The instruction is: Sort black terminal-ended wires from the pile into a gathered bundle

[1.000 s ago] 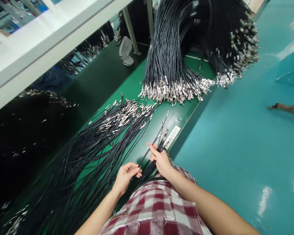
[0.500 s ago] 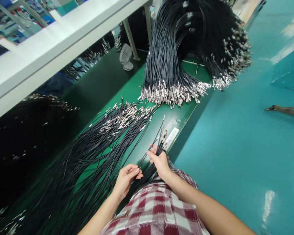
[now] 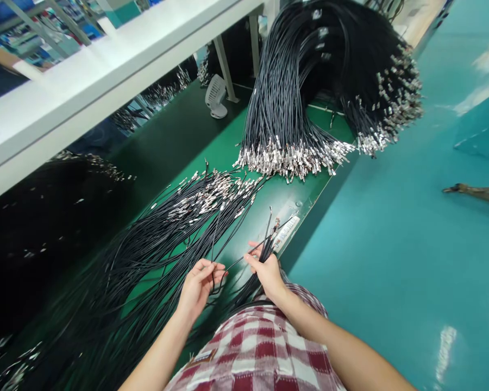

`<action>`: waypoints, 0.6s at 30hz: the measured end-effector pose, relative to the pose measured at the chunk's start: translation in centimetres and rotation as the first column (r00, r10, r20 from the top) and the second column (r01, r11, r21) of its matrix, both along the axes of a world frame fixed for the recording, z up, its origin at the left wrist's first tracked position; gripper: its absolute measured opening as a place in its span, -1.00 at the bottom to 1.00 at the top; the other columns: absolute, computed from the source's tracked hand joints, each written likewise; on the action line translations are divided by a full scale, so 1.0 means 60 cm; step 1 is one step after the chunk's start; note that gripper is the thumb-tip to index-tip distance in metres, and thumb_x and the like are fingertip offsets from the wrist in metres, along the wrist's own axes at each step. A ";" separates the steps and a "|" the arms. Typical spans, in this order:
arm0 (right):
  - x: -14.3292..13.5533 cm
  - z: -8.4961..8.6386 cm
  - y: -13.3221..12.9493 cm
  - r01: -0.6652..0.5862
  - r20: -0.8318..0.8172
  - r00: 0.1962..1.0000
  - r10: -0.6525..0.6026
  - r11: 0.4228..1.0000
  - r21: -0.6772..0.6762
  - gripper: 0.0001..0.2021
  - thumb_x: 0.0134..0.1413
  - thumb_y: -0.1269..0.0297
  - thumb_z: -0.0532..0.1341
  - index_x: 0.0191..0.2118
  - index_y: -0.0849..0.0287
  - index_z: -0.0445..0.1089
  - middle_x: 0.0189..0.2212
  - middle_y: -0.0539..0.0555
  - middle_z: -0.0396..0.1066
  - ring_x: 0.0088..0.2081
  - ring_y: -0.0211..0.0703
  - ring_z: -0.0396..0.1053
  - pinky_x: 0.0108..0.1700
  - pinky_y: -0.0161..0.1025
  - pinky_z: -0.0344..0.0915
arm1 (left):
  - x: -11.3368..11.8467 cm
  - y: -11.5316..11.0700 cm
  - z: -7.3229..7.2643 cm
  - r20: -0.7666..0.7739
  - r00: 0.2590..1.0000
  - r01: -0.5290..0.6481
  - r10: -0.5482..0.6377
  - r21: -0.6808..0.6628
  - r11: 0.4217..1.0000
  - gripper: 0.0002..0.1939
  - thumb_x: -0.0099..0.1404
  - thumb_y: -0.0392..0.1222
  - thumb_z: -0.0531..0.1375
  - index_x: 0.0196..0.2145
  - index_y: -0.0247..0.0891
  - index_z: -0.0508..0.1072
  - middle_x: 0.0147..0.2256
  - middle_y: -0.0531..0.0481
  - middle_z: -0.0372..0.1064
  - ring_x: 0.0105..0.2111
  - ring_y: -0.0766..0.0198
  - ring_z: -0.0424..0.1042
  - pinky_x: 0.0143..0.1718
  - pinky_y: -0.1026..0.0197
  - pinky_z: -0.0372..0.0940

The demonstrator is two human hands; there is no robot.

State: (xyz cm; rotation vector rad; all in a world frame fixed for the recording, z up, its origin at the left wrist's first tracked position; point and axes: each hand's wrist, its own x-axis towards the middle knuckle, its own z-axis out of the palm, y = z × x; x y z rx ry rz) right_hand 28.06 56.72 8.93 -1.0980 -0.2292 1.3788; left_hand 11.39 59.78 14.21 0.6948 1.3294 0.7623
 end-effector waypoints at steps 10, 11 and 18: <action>-0.019 0.018 0.006 -0.169 0.121 0.980 0.160 0.983 0.075 -0.54 -0.34 0.14 0.48 -0.20 0.16 0.51 -0.57 -0.12 0.26 -0.65 -0.39 0.12 -0.58 -0.33 0.04 | 0.082 0.015 -0.020 -0.218 0.944 0.303 -0.246 0.287 0.909 -0.60 0.11 0.13 0.27 -0.48 -0.23 0.22 -0.60 0.17 0.23 -0.67 0.46 0.16 -0.62 0.38 0.05; -0.015 0.017 0.006 -0.151 0.079 0.986 0.146 0.986 0.066 -0.52 -0.34 0.14 0.49 -0.18 0.15 0.50 -0.57 -0.13 0.22 -0.65 -0.42 0.06 -0.60 -0.34 -0.03 | 0.078 0.015 -0.022 -0.226 0.949 0.286 -0.222 0.307 0.908 -0.61 0.13 0.12 0.27 -0.47 -0.23 0.23 -0.58 0.17 0.23 -0.66 0.47 0.14 -0.62 0.39 0.03; 0.016 -0.001 0.000 0.012 -0.279 0.960 -0.018 1.000 -0.024 -0.52 -0.25 0.00 0.46 -0.18 0.15 0.49 -0.61 -0.17 0.03 -0.64 -0.44 -0.25 -0.62 -0.34 -0.19 | 0.030 -0.034 -0.021 -0.282 0.929 0.320 -0.240 0.281 0.905 -0.68 0.14 0.07 0.27 -0.38 -0.25 0.36 -0.53 0.09 0.28 -0.53 0.36 0.26 -0.48 0.34 0.15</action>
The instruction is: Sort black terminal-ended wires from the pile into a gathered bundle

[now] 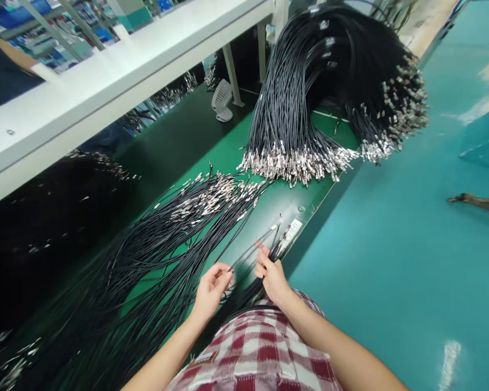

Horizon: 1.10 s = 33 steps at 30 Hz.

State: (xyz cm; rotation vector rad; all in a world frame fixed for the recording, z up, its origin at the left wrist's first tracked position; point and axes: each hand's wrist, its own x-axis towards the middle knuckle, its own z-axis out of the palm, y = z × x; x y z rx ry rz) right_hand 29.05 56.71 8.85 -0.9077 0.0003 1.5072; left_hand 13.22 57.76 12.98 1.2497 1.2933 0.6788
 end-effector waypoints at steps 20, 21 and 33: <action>0.015 -0.071 0.005 0.054 0.016 0.999 -0.052 0.980 -0.190 -0.60 -0.21 -0.09 0.43 -0.39 0.17 0.48 -0.47 0.04 0.43 -0.56 -0.31 0.17 -0.54 -0.33 0.21 | -0.035 0.121 -0.100 -0.477 0.848 0.312 -0.232 0.095 0.945 -0.91 0.36 -0.20 0.01 -0.33 -0.21 0.22 -0.51 0.10 0.26 -0.55 0.32 0.29 -0.45 0.28 0.21; 0.015 -0.071 0.007 0.052 0.012 0.999 -0.050 0.979 -0.199 -0.58 -0.18 -0.09 0.42 -0.30 0.16 0.50 -0.38 0.07 0.47 -0.50 -0.28 0.25 -0.52 -0.33 0.24 | -0.039 0.101 -0.092 -0.350 0.903 0.288 -0.251 0.057 0.956 -0.87 0.36 -0.13 0.01 -0.33 -0.20 0.21 -0.54 0.13 0.24 -0.59 0.35 0.24 -0.51 0.31 0.16; 0.000 -0.052 -0.002 0.088 -0.017 0.996 -0.092 0.982 -0.167 -0.53 -0.29 -0.09 0.47 -0.47 0.17 0.33 -0.69 -0.20 -0.05 -0.64 -0.44 -0.13 -0.61 -0.43 0.04 | -0.052 0.083 -0.063 -0.758 0.636 0.464 -0.148 0.222 0.858 -0.86 0.35 -0.17 0.11 -0.23 -0.28 0.41 -0.21 -0.14 0.40 -0.15 0.12 0.37 -0.09 0.14 0.25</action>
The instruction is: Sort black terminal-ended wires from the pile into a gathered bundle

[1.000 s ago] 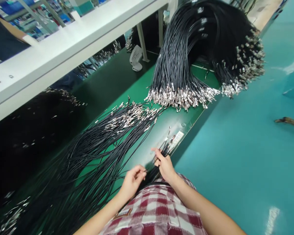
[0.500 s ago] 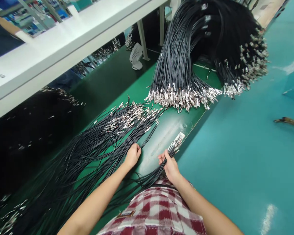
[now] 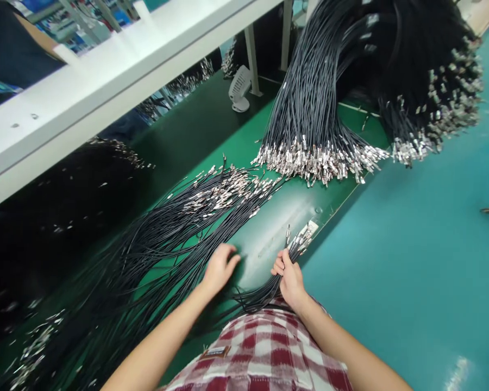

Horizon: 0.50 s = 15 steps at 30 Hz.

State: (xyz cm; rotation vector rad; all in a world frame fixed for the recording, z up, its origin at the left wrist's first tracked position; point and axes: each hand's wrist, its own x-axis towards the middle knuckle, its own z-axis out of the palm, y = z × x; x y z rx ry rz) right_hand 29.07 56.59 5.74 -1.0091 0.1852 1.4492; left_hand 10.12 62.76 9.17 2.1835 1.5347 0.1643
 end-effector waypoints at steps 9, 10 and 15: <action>0.002 -0.011 0.010 -0.009 -0.049 0.999 0.008 1.000 -0.020 -0.49 -0.39 -0.08 0.51 -0.46 0.20 0.36 -0.68 -0.20 -0.03 -0.63 -0.45 -0.14 -0.60 -0.43 0.06 | -0.048 0.124 0.011 -0.466 0.884 0.005 0.039 0.092 0.996 -0.85 0.36 -0.34 0.03 -0.20 -0.32 0.39 -0.18 -0.18 0.39 -0.18 0.10 0.43 -0.18 0.15 0.30; 0.002 -0.012 0.011 -0.006 -0.052 0.999 0.005 1.000 -0.026 -0.49 -0.40 -0.07 0.51 -0.46 0.20 0.36 -0.69 -0.20 -0.04 -0.63 -0.45 -0.14 -0.60 -0.44 0.06 | -0.051 0.120 0.016 -0.422 0.905 -0.001 0.054 0.125 0.992 -0.86 0.35 -0.34 0.04 -0.23 -0.30 0.40 -0.19 -0.17 0.39 -0.18 0.11 0.42 -0.18 0.16 0.29; 0.003 -0.018 0.010 0.000 -0.058 0.998 -0.002 0.999 -0.036 -0.50 -0.41 -0.07 0.52 -0.47 0.20 0.37 -0.68 -0.19 -0.05 -0.62 -0.44 -0.12 -0.59 -0.44 0.08 | -0.062 0.110 0.033 0.085 0.970 -0.235 0.229 0.075 0.969 -0.89 0.27 -0.23 0.15 -0.42 -0.26 0.37 -0.44 -0.02 0.36 -0.43 0.27 0.36 -0.34 0.24 0.24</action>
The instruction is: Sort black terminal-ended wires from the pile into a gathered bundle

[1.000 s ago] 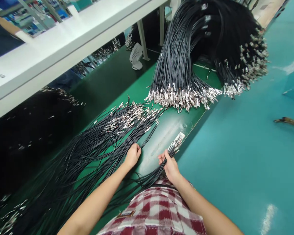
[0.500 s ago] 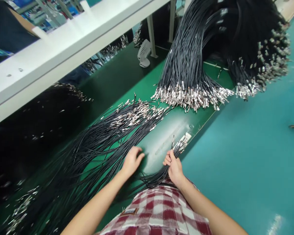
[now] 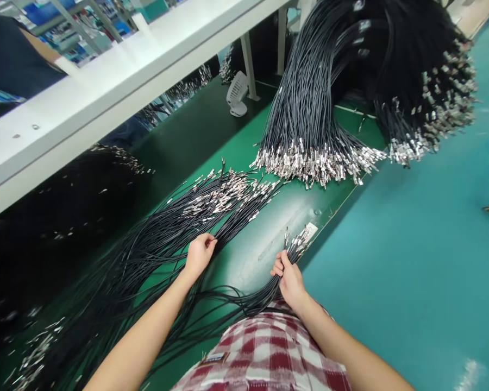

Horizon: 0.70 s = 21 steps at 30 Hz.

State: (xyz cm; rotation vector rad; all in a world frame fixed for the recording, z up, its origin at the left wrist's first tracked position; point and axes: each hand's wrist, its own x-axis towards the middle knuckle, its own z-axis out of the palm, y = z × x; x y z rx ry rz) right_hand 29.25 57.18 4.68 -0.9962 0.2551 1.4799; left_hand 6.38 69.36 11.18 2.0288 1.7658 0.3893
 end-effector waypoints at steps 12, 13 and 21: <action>0.007 0.022 0.001 -0.107 -0.021 0.994 0.112 0.983 0.147 -0.60 -0.12 0.03 0.44 -0.17 0.15 0.53 -0.47 -0.07 0.29 -0.65 -0.50 -0.16 -0.64 -0.44 0.02 | 0.022 -0.134 0.085 0.645 0.650 0.141 0.401 -0.621 0.771 -0.42 0.08 0.16 0.35 -0.15 -0.41 0.50 -0.66 0.26 -0.11 -0.64 0.51 -0.18 -0.60 0.34 -0.26; 0.008 0.025 0.002 -0.106 -0.015 0.994 0.109 0.982 0.156 -0.62 -0.09 0.02 0.41 -0.16 0.13 0.53 -0.39 -0.02 0.37 -0.65 -0.50 -0.15 -0.64 -0.42 0.04 | 0.024 -0.150 0.079 0.636 0.645 0.145 0.423 -0.646 0.750 -0.42 0.07 0.17 0.36 -0.15 -0.41 0.51 -0.66 0.26 -0.12 -0.64 0.51 -0.19 -0.60 0.33 -0.27; 0.008 0.038 0.003 -0.047 -0.003 0.999 0.048 0.991 0.128 -0.64 -0.09 0.02 0.41 -0.19 0.11 0.53 -0.22 0.06 0.47 -0.63 -0.45 -0.15 -0.60 -0.36 0.10 | -0.004 -0.242 0.029 0.528 0.660 0.158 0.534 -0.793 0.589 -0.41 0.05 0.21 0.36 -0.18 -0.39 0.51 -0.68 0.28 -0.15 -0.67 0.54 -0.24 -0.61 0.34 -0.32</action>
